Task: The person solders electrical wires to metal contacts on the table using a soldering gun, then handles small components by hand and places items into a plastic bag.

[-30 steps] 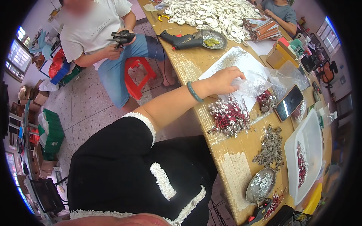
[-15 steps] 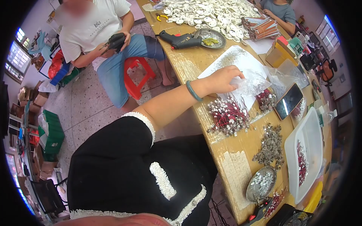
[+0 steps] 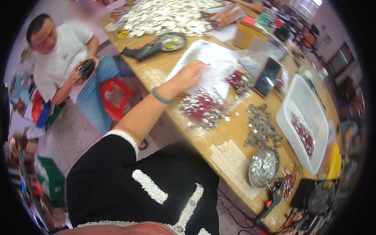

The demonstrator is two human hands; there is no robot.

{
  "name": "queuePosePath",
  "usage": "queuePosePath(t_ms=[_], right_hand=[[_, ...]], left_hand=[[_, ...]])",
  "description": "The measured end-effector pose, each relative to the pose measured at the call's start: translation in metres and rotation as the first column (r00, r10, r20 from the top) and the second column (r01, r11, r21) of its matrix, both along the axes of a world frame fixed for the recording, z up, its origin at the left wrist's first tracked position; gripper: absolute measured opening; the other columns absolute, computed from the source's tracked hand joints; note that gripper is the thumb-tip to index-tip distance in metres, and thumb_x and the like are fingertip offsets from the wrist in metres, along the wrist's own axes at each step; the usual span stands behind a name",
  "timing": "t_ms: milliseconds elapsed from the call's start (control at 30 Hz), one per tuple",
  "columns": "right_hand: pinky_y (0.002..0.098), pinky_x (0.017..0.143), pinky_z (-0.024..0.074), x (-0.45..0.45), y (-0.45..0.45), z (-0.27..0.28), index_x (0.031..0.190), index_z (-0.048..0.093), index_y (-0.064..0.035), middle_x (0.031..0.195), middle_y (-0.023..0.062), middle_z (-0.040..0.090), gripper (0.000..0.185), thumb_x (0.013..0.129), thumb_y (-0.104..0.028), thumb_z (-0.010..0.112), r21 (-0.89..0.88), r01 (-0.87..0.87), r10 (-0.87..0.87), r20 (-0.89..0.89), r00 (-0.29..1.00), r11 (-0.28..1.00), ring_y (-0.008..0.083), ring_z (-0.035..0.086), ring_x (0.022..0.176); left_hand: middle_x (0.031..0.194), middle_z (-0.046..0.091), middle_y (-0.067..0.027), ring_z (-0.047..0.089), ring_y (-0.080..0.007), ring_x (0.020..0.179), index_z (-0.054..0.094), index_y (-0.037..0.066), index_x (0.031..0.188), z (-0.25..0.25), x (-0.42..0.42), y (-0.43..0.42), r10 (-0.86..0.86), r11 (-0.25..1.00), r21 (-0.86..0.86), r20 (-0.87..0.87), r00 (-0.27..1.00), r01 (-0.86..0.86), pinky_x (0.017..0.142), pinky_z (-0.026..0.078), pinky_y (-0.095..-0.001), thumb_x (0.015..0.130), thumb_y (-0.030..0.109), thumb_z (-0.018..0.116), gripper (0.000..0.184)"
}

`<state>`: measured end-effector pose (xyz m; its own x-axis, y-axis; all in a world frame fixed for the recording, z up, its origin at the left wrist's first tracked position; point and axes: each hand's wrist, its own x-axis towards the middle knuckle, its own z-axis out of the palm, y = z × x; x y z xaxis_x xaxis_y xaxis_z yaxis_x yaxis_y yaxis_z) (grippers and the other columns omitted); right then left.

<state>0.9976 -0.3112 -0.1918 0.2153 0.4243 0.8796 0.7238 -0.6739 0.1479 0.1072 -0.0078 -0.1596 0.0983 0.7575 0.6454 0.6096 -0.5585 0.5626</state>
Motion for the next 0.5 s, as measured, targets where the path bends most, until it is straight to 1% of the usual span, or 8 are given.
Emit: queuePosePath(t_ms=[33,67,200,233,267,300,400,500], right_hand=[[0.0503,0.087,0.0371,0.001,0.001,0.001,0.1,0.064,-0.0034,0.098,0.0139,0.066,0.033,0.087,-0.032,0.057,0.332,-0.189,0.37,-0.653,0.661,0.924,0.0318,0.061,0.092],[0.0365,0.084,0.0463,0.001,0.002,0.003,0.105,0.063,0.0031,0.1,0.0201,0.065,0.038,0.085,-0.03,0.061,0.715,0.184,0.699,-0.698,0.152,0.674,0.0347,0.06,0.094],[0.0414,0.081,0.0482,0.093,-0.014,-0.045,0.117,0.058,-0.008,0.094,0.0136,0.063,0.035,0.09,-0.025,0.046,0.836,0.07,0.823,-0.516,-0.237,0.544,0.0292,0.061,0.087],[0.0384,0.067,0.0505,0.033,-0.003,-0.025,0.111,0.06,-0.007,0.085,0.0105,0.062,0.032,0.09,-0.027,0.048,0.825,0.01,0.825,-0.565,-0.014,0.565,0.0243,0.061,0.074],[0.0315,0.052,0.0473,-0.002,0.008,-0.008,0.107,0.06,-0.0063,0.077,0.0068,0.061,0.028,0.089,-0.026,0.052,0.862,0.053,0.859,-0.507,0.068,0.504,0.018,0.058,0.061],[0.0258,0.047,0.0447,-0.005,0.013,-0.013,0.102,0.062,-0.006,0.07,0.0046,0.06,0.022,0.088,-0.022,0.056,0.827,0.008,0.796,-0.543,0.266,0.562,0.0146,0.056,0.053],[0.0234,0.041,0.0429,-0.026,0.014,0.006,0.109,0.06,-0.0029,0.067,0.0048,0.06,0.029,0.087,-0.021,0.061,0.724,0.062,0.677,-0.668,0.309,0.687,0.0104,0.052,0.047],[0.024,0.042,0.0435,-0.049,0.028,0.038,0.114,0.058,-0.0045,0.069,0.0061,0.06,0.033,0.086,-0.021,0.061,0.686,0.189,0.621,-0.721,0.307,0.703,0.0113,0.053,0.049]], left_hand=[[0.101,0.056,-0.0169,0.053,-0.0318,0.096,0.058,0.002,0.104,0.001,-0.002,0.0,-0.033,0.999,-0.034,0.04,0.999,0.034,0.087,0.043,-0.0381,0.079,0.008,0.051,0.027],[0.103,0.056,-0.0156,0.053,-0.0277,0.099,0.055,0.001,0.111,0.001,-0.005,0.001,-0.074,0.995,-0.067,0.08,0.994,0.079,0.09,0.041,-0.0362,0.082,0.011,0.05,0.031],[0.109,0.06,-0.012,0.058,-0.021,0.093,0.053,0.003,0.12,0.002,-0.006,-0.002,-0.01,0.98,-0.194,0.171,0.985,0.043,0.082,0.047,-0.0324,0.084,0.013,0.047,0.038],[0.114,0.059,-0.0117,0.058,-0.0212,0.094,0.054,0.004,0.121,-0.003,-0.014,0.004,0.042,0.999,0.0,-0.107,0.993,-0.042,0.083,0.048,-0.0331,0.088,0.013,0.044,0.036],[0.123,0.055,-0.0128,0.053,-0.0237,0.108,0.053,0.002,0.124,-0.001,-0.008,-0.002,0.076,0.953,-0.304,0.208,0.975,-0.009,0.094,0.041,-0.0346,0.091,0.012,0.041,0.036],[0.125,0.054,-0.0129,0.051,-0.0236,0.111,0.052,0.001,0.125,-0.001,-0.012,0.002,0.058,0.956,-0.292,0.163,0.985,-0.007,0.096,0.039,-0.0343,0.091,0.012,0.042,0.037],[0.129,0.05,-0.0132,0.045,-0.0235,0.12,0.049,-0.004,0.126,-0.004,-0.023,0.005,0.045,0.977,-0.207,-0.021,0.999,-0.048,0.103,0.032,-0.0333,0.091,0.01,0.042,0.038],[0.131,0.049,-0.014,0.043,-0.023,0.123,0.047,-0.006,0.127,-0.015,-0.034,0.013,0.018,0.96,-0.279,0.104,0.994,0.012,0.104,0.03,-0.0325,0.091,0.009,0.043,0.039]])
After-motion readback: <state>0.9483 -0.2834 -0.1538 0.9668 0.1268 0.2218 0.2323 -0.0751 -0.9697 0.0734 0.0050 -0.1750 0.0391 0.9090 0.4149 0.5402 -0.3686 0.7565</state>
